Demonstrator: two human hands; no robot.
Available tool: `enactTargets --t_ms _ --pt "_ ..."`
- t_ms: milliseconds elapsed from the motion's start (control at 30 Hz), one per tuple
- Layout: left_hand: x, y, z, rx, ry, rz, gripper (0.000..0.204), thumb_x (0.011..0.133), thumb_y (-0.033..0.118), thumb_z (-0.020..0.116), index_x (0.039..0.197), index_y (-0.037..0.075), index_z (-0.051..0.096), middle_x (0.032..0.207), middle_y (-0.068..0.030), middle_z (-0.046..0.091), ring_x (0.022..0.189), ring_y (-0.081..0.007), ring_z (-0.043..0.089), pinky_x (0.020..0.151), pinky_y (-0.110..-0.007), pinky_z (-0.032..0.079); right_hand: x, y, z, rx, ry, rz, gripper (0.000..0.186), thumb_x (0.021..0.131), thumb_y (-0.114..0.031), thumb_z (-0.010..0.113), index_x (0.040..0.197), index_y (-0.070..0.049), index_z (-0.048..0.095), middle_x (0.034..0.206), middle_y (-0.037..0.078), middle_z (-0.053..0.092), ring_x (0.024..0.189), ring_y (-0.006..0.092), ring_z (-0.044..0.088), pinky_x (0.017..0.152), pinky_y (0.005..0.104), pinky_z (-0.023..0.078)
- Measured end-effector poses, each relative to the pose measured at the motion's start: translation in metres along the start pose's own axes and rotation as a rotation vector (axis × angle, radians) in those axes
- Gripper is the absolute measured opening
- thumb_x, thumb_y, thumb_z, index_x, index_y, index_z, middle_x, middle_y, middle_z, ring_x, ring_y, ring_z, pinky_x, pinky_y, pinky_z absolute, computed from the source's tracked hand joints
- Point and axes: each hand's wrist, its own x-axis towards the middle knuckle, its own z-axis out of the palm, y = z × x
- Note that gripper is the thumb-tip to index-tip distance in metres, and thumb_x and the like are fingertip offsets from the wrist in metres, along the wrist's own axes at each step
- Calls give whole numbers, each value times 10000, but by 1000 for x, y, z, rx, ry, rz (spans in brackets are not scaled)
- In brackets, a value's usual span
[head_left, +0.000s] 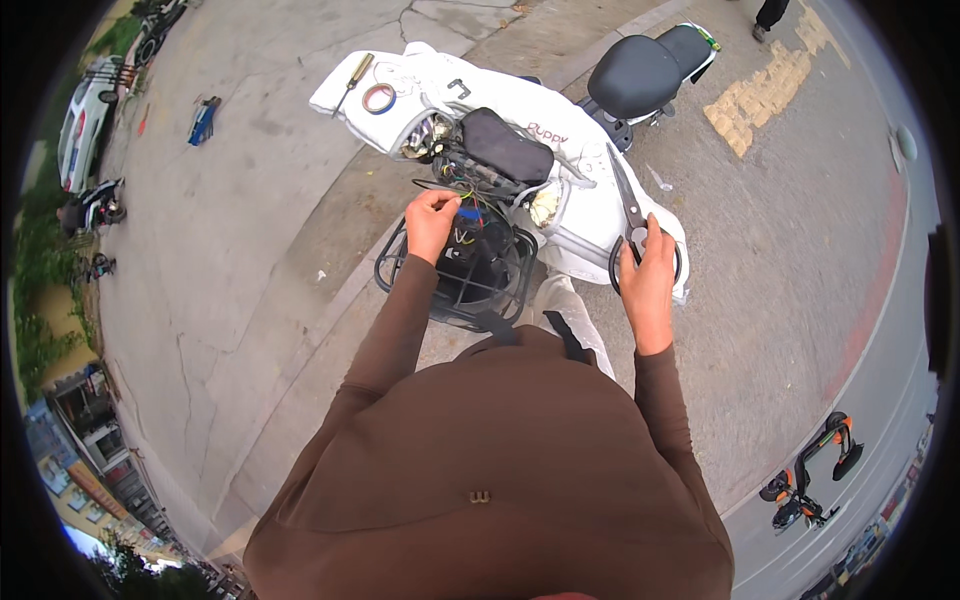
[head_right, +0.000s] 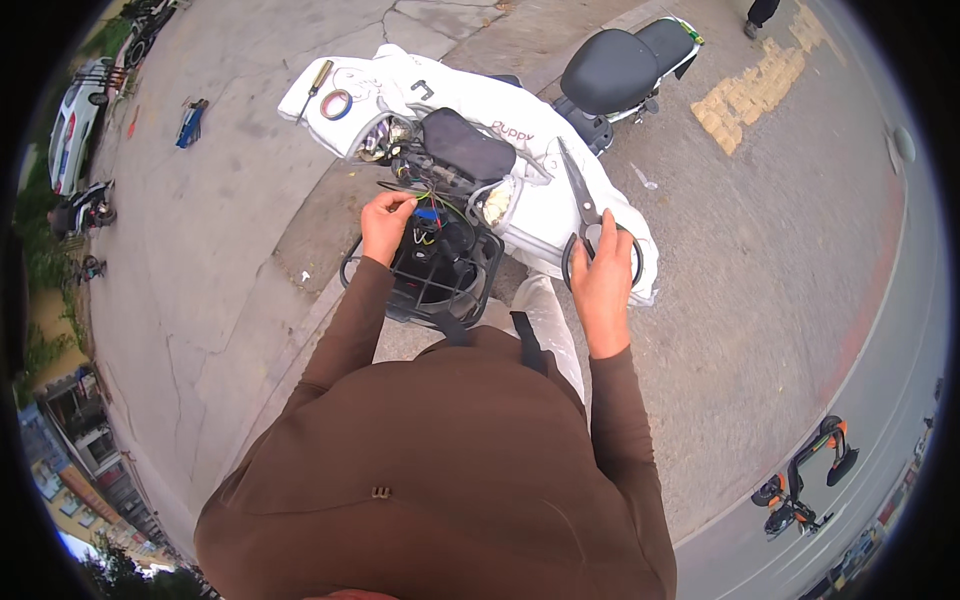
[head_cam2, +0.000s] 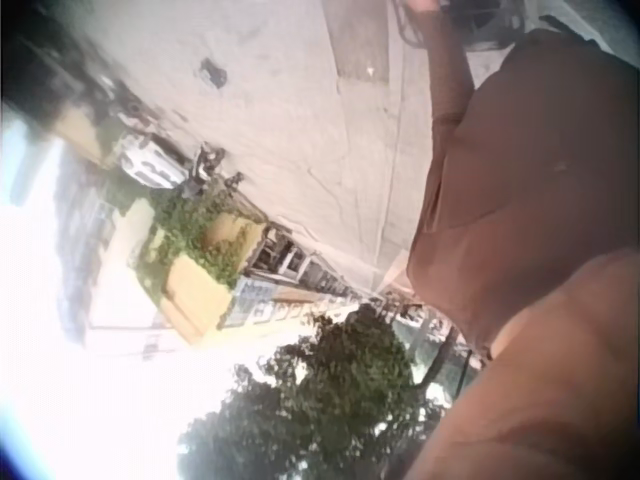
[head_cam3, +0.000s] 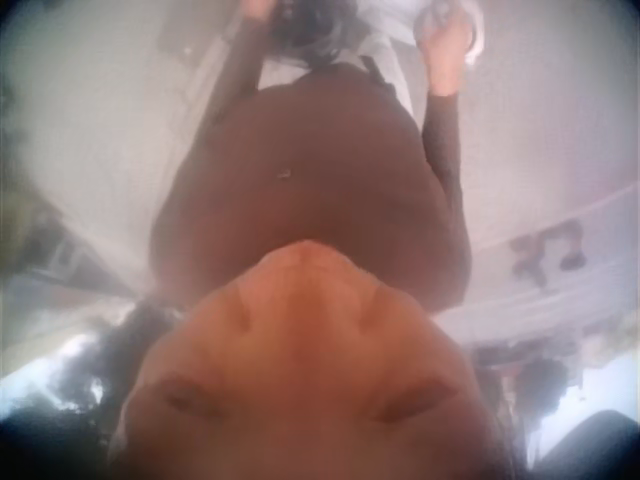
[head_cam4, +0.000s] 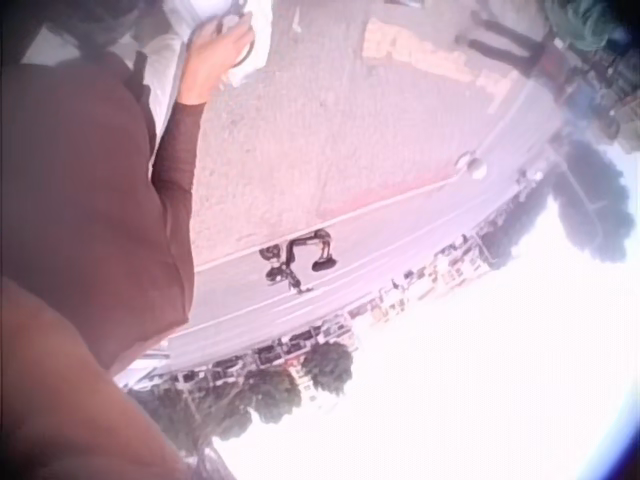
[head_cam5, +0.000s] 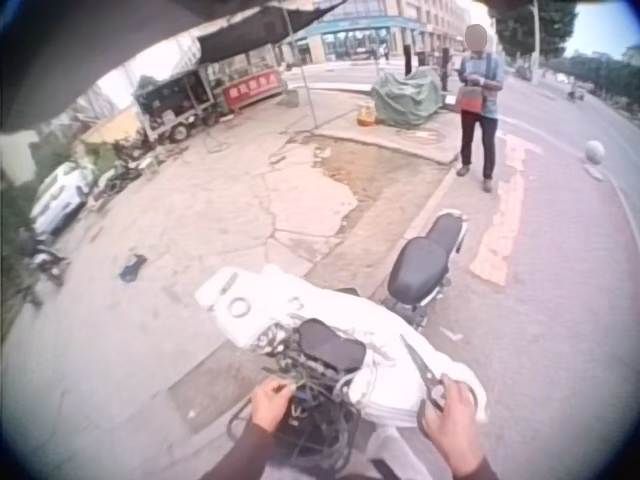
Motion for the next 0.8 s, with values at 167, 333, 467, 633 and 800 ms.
enactTargets --t_ms 167,333,467,633,800 --pt "0 -2 -5 9 -5 -3 90 777 44 695 829 -30 688 780 -62 663 687 -114 615 655 -265 491 2 -1 -1 -188 -214 43 586 823 -233 686 1318 -4 474 968 184 617 840 336 630 694 424 499" --pt "3 4 -5 -16 -33 -92 93 792 49 703 858 -17 694 778 -29 672 710 -87 595 676 -246 478 2 11 0 -100 -191 17 605 831 -280 681 1327 -8 465 960 199 637 841 351 634 702 423 507" --pt "5 -15 -4 -101 -37 -125 98 812 61 693 875 -14 689 773 -27 669 697 -80 583 666 -236 472 4 4 -11 -31 -225 47 622 827 -262 689 1340 -12 442 999 222 618 880 367 623 734 434 506" --pt "6 -13 -4 -157 -66 -142 86 826 55 691 886 -6 696 765 -3 659 686 -57 562 641 -211 451 2 12 -8 31 -173 18 577 817 -228 690 1300 0 471 962 190 614 867 357 609 735 422 500" --pt "6 -17 -6 -130 -96 -161 86 830 55 687 888 -9 695 767 10 649 676 -44 545 618 -200 432 5 6 3 121 -128 -8 569 820 -224 691 1296 3 477 943 185 616 848 339 607 738 405 493"
